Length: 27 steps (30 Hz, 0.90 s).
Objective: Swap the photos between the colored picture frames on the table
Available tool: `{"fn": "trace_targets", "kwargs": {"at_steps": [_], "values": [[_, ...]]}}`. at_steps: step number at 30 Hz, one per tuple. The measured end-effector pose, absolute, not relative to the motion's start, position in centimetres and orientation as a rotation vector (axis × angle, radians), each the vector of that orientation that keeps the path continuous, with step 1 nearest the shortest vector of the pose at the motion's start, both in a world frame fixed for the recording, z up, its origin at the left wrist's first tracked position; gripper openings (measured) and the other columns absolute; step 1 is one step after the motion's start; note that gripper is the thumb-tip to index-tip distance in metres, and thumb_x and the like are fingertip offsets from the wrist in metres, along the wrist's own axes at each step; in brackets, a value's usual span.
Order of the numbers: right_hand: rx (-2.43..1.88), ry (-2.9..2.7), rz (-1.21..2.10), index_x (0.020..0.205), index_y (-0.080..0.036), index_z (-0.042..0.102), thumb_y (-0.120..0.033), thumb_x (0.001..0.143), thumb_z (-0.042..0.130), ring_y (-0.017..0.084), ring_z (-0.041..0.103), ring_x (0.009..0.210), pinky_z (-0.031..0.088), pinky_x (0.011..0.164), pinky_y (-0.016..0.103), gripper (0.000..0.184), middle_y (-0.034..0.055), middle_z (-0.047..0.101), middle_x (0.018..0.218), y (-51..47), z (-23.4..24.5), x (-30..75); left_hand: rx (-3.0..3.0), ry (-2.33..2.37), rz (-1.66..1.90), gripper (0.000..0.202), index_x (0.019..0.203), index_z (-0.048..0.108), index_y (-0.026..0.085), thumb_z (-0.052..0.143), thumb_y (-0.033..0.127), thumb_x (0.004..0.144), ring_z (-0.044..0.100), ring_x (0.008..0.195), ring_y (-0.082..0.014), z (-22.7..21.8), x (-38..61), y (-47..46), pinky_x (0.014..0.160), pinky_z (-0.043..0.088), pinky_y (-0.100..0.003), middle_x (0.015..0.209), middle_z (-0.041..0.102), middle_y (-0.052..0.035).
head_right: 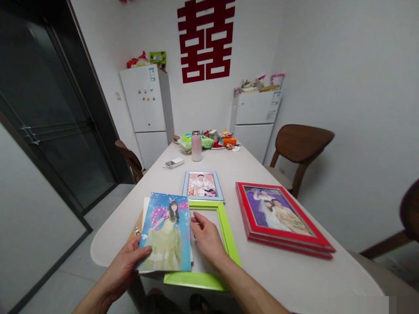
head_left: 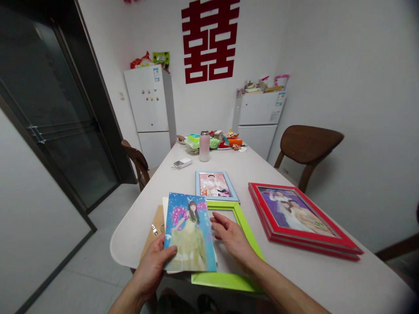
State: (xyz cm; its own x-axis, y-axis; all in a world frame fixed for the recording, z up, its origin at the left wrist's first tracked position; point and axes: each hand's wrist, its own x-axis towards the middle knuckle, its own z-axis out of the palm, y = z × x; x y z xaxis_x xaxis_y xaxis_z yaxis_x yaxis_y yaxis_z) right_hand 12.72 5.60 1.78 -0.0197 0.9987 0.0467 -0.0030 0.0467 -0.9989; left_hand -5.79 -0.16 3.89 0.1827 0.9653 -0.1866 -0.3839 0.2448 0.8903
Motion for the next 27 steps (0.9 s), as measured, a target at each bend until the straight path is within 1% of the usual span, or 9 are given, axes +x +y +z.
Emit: {"fn": "trace_targets", "kwargs": {"at_steps": [2, 5, 9, 12, 16, 20, 24, 27], "values": [[-1.072, -1.176, 1.313, 0.108, -0.015, 0.049, -0.034, 0.071, 0.049, 0.016, 0.057, 0.079, 0.045, 0.066, 0.028, 0.042, 0.0074, 0.06, 0.096, 5.2, 2.7, 12.7, 0.814, 0.884, 1.129, 0.035, 0.1, 0.052, 0.016, 0.062, 0.022, 0.067, 0.061, 0.076, -0.0209, 3.9, -5.4, -0.3, 0.066, 0.047, -0.029, 0.083, 0.065, -0.0038], [-0.904, -1.146, 1.416, 0.111, -0.017, 0.045, -0.036, 0.074, 0.045, 0.017, 0.057, 0.081, 0.045, 0.068, 0.029, 0.041, 0.0068, 0.06, 0.099, 4.6, 3.9, 12.6, 0.906, 0.879, 1.117, 0.033, 0.099, 0.054, 0.018, 0.062, 0.024, 0.068, 0.061, 0.078, -0.0201, 4.3, -4.7, -0.2, 0.069, 0.046, -0.03, 0.085, 0.065, -0.0027], [-0.834, -1.143, 1.285, 0.114, -0.02, 0.042, -0.035, 0.075, 0.045, 0.017, 0.055, 0.088, 0.044, 0.073, 0.029, 0.041, 0.0047, 0.058, 0.105, 4.6, 5.1, 13.1, 1.169, 0.902, 1.174, 0.029, 0.097, 0.057, 0.018, 0.06, 0.026, 0.069, 0.057, 0.086, -0.0206, 5.2, -4.0, 0.7, 0.078, 0.043, -0.03, 0.091, 0.064, -0.0033], [-0.767, -1.188, 1.216, 0.113, -0.021, 0.043, -0.033, 0.077, 0.044, 0.016, 0.053, 0.092, 0.041, 0.079, 0.029, 0.038, 0.004, 0.056, 0.107, 4.9, 5.3, 13.5, 1.358, 0.945, 1.198, 0.027, 0.097, 0.058, 0.017, 0.056, 0.023, 0.072, 0.055, 0.091, -0.0216, 5.7, -4.1, 1.5, 0.082, 0.04, -0.03, 0.095, 0.063, -0.004], [-0.751, -1.223, 1.112, 0.107, -0.019, 0.048, -0.03, 0.077, 0.045, 0.016, 0.05, 0.096, 0.037, 0.085, 0.03, 0.032, 0.0046, 0.056, 0.107, 4.8, 4.9, 13.5, 1.461, 1.043, 1.211, 0.022, 0.093, 0.06, 0.016, 0.053, 0.021, 0.072, 0.052, 0.094, -0.0238, 5.4, -4.4, 2.3, 0.084, 0.038, -0.031, 0.094, 0.063, -0.0041], [-0.816, -1.291, 1.056, 0.102, -0.019, 0.052, -0.03, 0.078, 0.044, 0.017, 0.05, 0.095, 0.037, 0.083, 0.03, 0.028, 0.005, 0.059, 0.101, 4.4, 4.6, 13.2, 1.428, 1.021, 1.351, 0.024, 0.093, 0.057, 0.016, 0.056, 0.02, 0.07, 0.052, 0.094, -0.0234, 5.7, -4.2, 2.5, 0.084, 0.039, -0.032, 0.095, 0.062, -0.004], [-0.829, -1.323, 1.035, 0.103, -0.02, 0.05, -0.033, 0.076, 0.046, 0.017, 0.051, 0.094, 0.038, 0.083, 0.029, 0.03, 0.0047, 0.059, 0.1, 4.5, 5.0, 13.2, 1.339, 1.011, 1.48, 0.028, 0.094, 0.055, 0.016, 0.06, 0.023, 0.067, 0.054, 0.091, -0.0218, 6.6, -3.5, 2.5, 0.08, 0.041, -0.03, 0.094, 0.062, -0.0037], [-0.848, -1.335, 1.009, 0.104, -0.02, 0.05, -0.035, 0.076, 0.046, 0.017, 0.051, 0.094, 0.037, 0.084, 0.029, 0.032, 0.0045, 0.058, 0.101, 4.9, 5.1, 13.4, 1.386, 1.028, 1.436, 0.027, 0.093, 0.058, 0.017, 0.06, 0.025, 0.068, 0.054, 0.091, -0.0217, 6.6, -3.2, 2.7, 0.082, 0.039, -0.029, 0.095, 0.062, -0.0038]]}}
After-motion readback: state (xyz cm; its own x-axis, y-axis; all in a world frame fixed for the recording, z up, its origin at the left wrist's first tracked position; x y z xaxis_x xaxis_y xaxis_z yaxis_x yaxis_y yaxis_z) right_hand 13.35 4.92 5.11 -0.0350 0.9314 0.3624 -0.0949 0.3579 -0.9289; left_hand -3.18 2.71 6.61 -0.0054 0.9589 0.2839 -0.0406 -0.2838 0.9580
